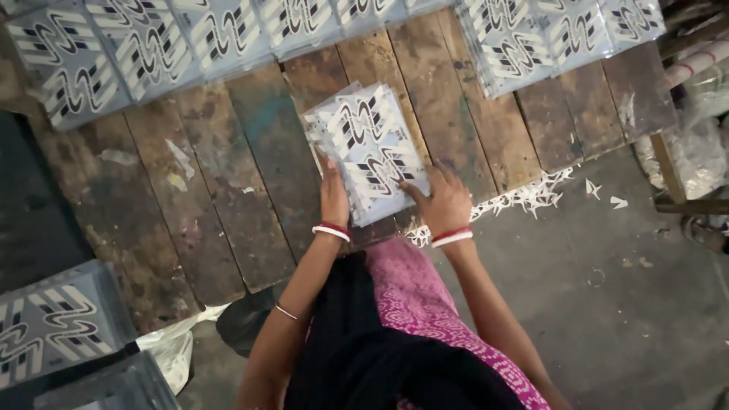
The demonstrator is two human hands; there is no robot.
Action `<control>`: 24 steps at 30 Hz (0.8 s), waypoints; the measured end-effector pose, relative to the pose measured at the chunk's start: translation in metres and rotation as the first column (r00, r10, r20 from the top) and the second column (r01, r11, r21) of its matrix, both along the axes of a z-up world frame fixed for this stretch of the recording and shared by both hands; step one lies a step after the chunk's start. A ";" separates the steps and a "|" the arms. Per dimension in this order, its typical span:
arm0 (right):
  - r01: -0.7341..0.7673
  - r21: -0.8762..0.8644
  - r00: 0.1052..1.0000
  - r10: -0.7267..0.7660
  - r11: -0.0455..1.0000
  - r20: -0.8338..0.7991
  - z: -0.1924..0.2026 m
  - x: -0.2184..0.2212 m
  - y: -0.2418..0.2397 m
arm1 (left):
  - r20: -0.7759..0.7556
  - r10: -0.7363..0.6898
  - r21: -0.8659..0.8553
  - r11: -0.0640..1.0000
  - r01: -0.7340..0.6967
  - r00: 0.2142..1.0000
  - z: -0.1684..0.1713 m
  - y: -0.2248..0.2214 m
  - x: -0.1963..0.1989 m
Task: Counting and stacking printed stickers on a wooden workbench.
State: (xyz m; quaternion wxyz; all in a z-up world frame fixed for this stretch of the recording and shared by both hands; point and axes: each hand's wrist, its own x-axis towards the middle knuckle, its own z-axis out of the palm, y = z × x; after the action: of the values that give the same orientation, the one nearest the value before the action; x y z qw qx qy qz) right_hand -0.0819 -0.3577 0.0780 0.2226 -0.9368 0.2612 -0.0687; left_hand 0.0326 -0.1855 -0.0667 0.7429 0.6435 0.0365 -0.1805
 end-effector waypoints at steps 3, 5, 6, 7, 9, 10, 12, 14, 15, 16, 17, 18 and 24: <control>-0.004 -0.237 0.995 0.028 0.971 0.097 0.013 0.004 0.023 | -0.041 -0.003 -0.019 1.000 0.002 0.999 0.008 -0.003 0.000; 0.018 -0.224 0.990 0.015 0.974 0.141 0.020 0.007 0.027 | -0.021 -0.005 -0.019 1.000 0.005 1.000 0.018 -0.002 0.003; 0.038 -0.209 0.983 0.001 0.977 0.183 0.023 0.006 0.029 | -0.005 -0.008 -0.018 1.000 0.008 1.000 0.023 -0.001 0.002; 0.036 -0.209 0.984 0.002 0.977 0.180 0.016 0.005 0.026 | -0.007 -0.007 -0.018 1.000 0.007 1.000 0.021 -0.001 0.002; 0.112 0.112 0.960 -0.137 0.987 0.245 0.003 0.004 0.022 | -0.016 -0.019 -0.016 1.000 0.019 1.000 0.018 0.000 0.002; 0.110 0.110 0.960 -0.134 0.988 0.247 0.000 0.004 0.020 | -0.014 -0.017 -0.018 1.000 0.017 1.000 0.014 0.001 0.002; 0.124 0.245 0.919 -0.204 0.962 0.336 -0.007 0.001 0.014 | -0.031 -0.014 -0.009 1.000 0.014 0.999 0.005 0.000 0.002; 0.110 0.240 0.931 -0.184 0.964 0.315 -0.005 0.002 0.009 | -0.019 -0.007 0.006 1.000 0.007 1.000 0.011 0.001 0.002; 0.094 0.239 0.942 -0.164 0.966 0.293 -0.005 0.001 0.007 | -0.006 0.002 0.024 1.000 -0.001 1.000 0.013 0.001 0.001; 0.099 0.236 0.941 -0.168 0.967 0.293 0.004 0.003 0.007 | -0.007 -0.003 0.021 1.000 0.003 1.000 0.014 0.000 0.001; 0.115 0.197 0.965 -0.157 0.974 0.212 0.013 0.005 0.007 | 0.017 -0.005 0.026 1.000 0.004 1.000 0.014 -0.001 0.002; 0.128 0.158 0.980 -0.149 0.979 0.129 0.021 0.007 0.009 | 0.043 -0.007 0.034 0.999 0.005 0.999 0.015 0.000 0.003; 0.054 -0.190 0.925 0.022 0.980 0.378 0.021 0.005 0.017 | 0.026 -0.040 0.062 0.997 0.039 0.999 -0.005 0.002 0.006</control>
State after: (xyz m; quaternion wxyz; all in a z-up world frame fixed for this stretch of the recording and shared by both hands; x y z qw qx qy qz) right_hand -0.0771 -0.3408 0.0991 0.1746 -0.9211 0.2129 -0.2753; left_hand 0.0382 -0.1840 -0.0718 0.7195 0.6691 0.0190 -0.1851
